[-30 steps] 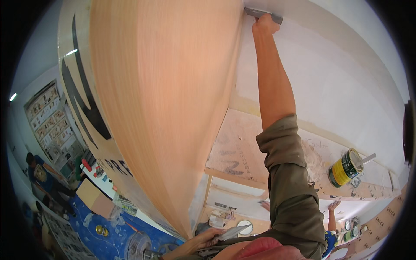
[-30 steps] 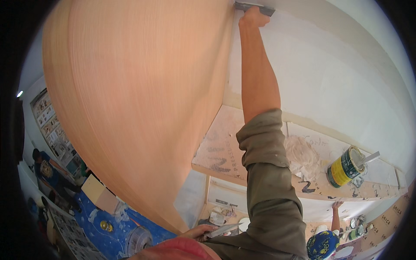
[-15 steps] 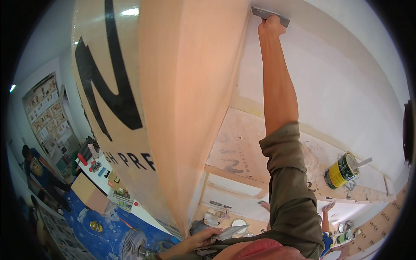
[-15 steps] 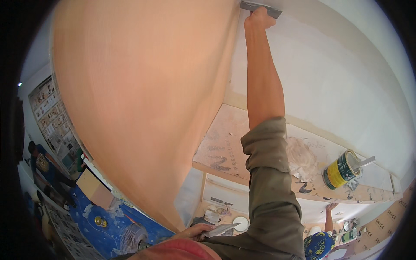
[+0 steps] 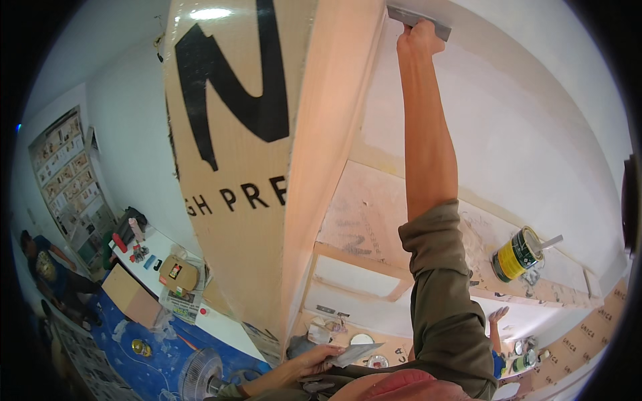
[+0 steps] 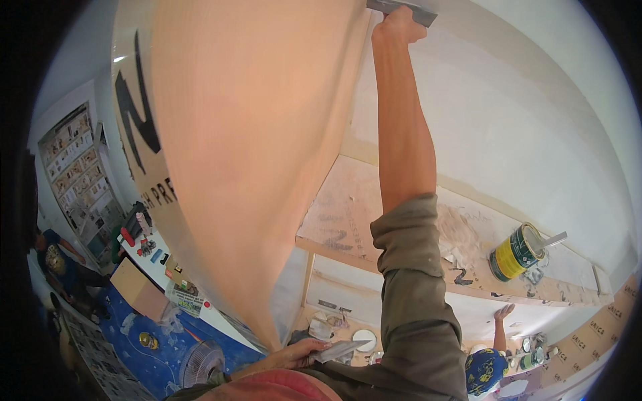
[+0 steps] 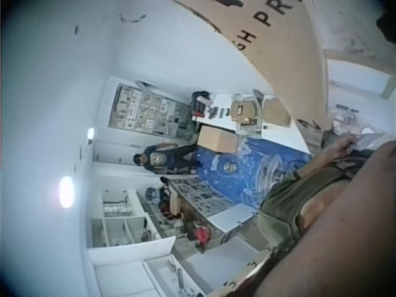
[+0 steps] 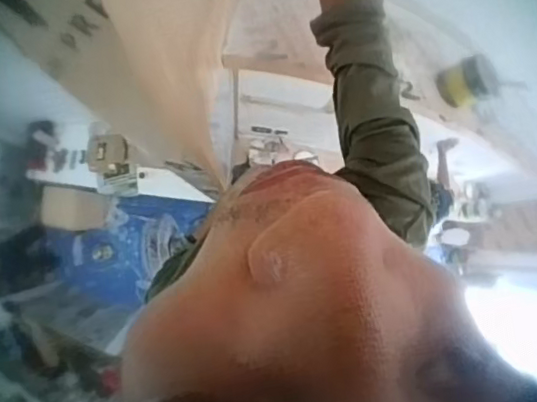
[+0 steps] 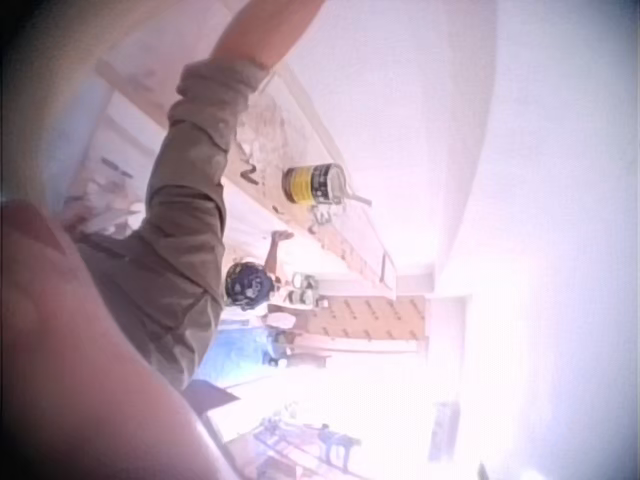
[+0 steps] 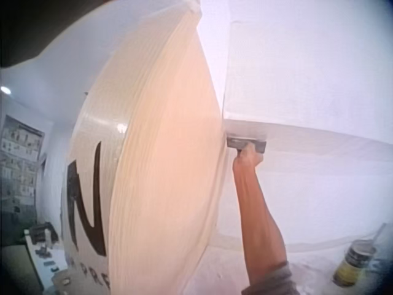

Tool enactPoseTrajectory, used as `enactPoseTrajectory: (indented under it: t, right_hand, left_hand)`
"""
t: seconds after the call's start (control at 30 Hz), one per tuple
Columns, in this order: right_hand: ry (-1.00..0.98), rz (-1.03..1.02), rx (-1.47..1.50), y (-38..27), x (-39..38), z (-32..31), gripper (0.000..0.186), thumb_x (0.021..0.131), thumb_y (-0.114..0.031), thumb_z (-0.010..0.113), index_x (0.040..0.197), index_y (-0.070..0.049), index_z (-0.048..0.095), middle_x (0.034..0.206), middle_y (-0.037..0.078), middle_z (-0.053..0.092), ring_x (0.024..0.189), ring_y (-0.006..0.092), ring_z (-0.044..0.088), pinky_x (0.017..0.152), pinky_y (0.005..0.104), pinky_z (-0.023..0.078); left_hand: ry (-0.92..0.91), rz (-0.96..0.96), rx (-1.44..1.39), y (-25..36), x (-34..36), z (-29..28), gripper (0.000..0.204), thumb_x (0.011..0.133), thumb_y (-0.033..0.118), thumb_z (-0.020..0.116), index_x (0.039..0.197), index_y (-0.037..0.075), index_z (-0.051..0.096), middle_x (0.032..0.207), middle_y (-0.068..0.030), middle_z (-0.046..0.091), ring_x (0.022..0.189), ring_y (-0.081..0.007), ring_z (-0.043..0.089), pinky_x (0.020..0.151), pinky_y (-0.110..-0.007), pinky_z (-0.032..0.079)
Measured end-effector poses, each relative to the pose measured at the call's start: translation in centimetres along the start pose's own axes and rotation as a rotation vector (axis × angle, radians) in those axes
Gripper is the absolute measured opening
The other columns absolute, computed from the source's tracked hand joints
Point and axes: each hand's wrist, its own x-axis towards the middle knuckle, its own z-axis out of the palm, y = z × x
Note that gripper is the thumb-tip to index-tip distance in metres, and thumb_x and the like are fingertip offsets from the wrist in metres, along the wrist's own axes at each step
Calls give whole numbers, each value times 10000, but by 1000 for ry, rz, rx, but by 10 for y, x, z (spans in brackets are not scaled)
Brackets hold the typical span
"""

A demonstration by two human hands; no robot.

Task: The person applies plaster to a ceiling surface using two putty knives, scraping material from one blade to the other before smoothing it onto the corner and flat areas of the ceiling.

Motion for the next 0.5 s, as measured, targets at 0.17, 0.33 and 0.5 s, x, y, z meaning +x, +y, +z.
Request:
enactPoseTrajectory:
  t: [0.17, 0.33, 0.5]
  right_hand:
    - [-18, -6, 23, -9, -16, 8, 415, 806, 106, 395, 1215, 71, 332, 1225, 150, 407, 1026, 291, 509, 867, 415, 507]
    - [-11, -35, 24, -30, -29, 15, 427, 798, 117, 385, 1217, 65, 325, 1227, 151, 400, 1025, 294, 509, 843, 416, 523]
    - [-56, -51, -3, -36, -54, 28, 438, 795, 118, 370, 1225, 53, 318, 1227, 147, 393, 1016, 293, 510, 853, 413, 524]
  left_hand:
    - [-46, -13, 18, 3, -15, 5, 261, 883, 171, 526, 1062, -19, 534, 729, -37, 627, 477, -49, 563, 398, -127, 461]
    - [-89, -37, 58, -3, -15, 3, 269, 888, 181, 519, 1080, -7, 526, 741, -35, 629, 484, -47, 568, 401, -121, 467]
    - [-96, -4, 82, -1, -25, 9, 241, 885, 188, 526, 1047, 11, 548, 747, -21, 629, 485, -41, 565, 400, -116, 461]
